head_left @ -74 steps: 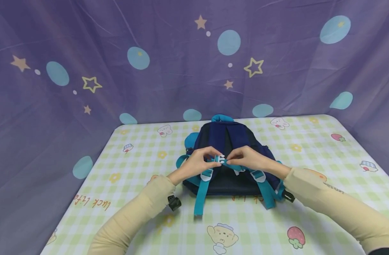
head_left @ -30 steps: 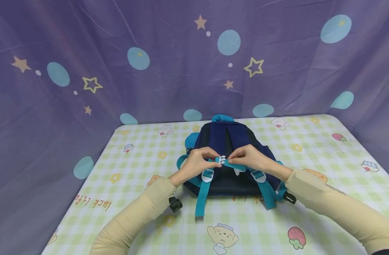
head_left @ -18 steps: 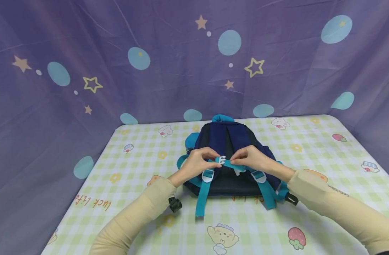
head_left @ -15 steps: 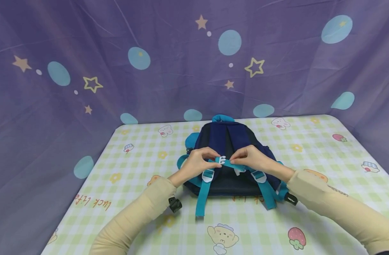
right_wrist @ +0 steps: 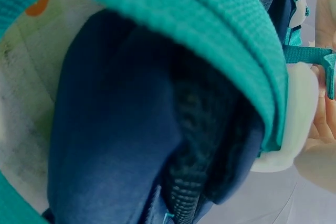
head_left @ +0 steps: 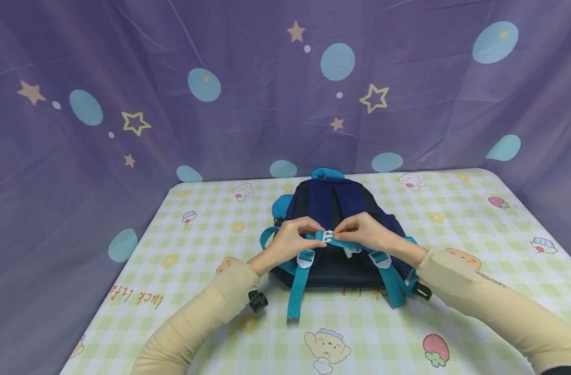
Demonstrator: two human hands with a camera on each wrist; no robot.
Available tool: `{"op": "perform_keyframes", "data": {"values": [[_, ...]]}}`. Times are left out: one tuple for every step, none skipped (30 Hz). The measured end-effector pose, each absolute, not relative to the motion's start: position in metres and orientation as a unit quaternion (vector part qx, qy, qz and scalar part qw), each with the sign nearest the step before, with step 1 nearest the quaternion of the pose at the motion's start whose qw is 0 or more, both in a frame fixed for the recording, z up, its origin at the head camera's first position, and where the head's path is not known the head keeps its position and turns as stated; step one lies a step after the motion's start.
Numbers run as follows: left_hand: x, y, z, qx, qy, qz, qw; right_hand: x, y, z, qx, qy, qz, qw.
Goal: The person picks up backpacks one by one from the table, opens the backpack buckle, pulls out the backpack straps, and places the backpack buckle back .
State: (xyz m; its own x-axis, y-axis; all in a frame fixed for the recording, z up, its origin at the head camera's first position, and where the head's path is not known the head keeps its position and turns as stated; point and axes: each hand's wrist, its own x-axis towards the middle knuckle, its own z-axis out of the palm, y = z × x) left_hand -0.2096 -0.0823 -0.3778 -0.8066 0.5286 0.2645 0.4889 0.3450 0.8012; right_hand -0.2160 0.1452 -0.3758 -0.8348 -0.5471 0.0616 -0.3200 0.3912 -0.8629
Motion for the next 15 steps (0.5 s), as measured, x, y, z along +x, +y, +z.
{"op": "perform_keyframes", "data": {"values": [[-0.2097,-0.0825,-0.3780,0.309,0.820,0.481,0.021,-0.2159,0.1449,-0.3753,-0.262,0.826,-0.485,0.117],[-0.2098,-0.0826,-0.3781,0.308,0.820,0.481,0.021,-0.2158,0.1447,-0.3749,-0.260,0.827,-0.485,0.118],[-0.2099,-0.0827,-0.3782,0.307,0.821,0.481,0.020,-0.2157,0.1448,-0.3744,-0.256,0.828,-0.484,0.119],[-0.2099,-0.0827,-0.3782,0.306,0.821,0.482,0.020,-0.2155,0.1450,-0.3739,-0.254,0.830,-0.482,0.120],[-0.2098,-0.0828,-0.3782,0.305,0.821,0.482,0.019,-0.2152,0.1455,-0.3733,-0.252,0.831,-0.481,0.122],[-0.2098,-0.0828,-0.3783,0.304,0.821,0.483,0.019,-0.2148,0.1461,-0.3728,-0.249,0.832,-0.479,0.124],[-0.2096,-0.0827,-0.3781,0.303,0.821,0.484,0.018,-0.2145,0.1467,-0.3724,-0.247,0.834,-0.478,0.126],[-0.2097,-0.0827,-0.3781,0.303,0.820,0.485,0.017,-0.2143,0.1476,-0.3722,-0.244,0.835,-0.477,0.128],[-0.2095,-0.0826,-0.3781,0.303,0.820,0.485,0.016,-0.2140,0.1486,-0.3722,-0.242,0.836,-0.475,0.129],[-0.2093,-0.0825,-0.3781,0.302,0.820,0.485,0.015,-0.2138,0.1497,-0.3723,-0.241,0.837,-0.474,0.130],[-0.2092,-0.0824,-0.3780,0.302,0.821,0.484,0.014,-0.2135,0.1507,-0.3724,-0.239,0.838,-0.473,0.130],[-0.2091,-0.0822,-0.3776,0.301,0.822,0.483,0.015,-0.2134,0.1517,-0.3726,-0.238,0.839,-0.472,0.129],[-0.2084,-0.0821,-0.3767,0.300,0.823,0.482,0.016,-0.2132,0.1525,-0.3728,-0.236,0.840,-0.471,0.129],[-0.2077,-0.0819,-0.3756,0.299,0.825,0.480,0.017,-0.2132,0.1534,-0.3731,-0.234,0.841,-0.470,0.128],[-0.2060,-0.0816,-0.3733,0.297,0.826,0.479,0.019,-0.2133,0.1541,-0.3734,-0.232,0.842,-0.469,0.128]]}}
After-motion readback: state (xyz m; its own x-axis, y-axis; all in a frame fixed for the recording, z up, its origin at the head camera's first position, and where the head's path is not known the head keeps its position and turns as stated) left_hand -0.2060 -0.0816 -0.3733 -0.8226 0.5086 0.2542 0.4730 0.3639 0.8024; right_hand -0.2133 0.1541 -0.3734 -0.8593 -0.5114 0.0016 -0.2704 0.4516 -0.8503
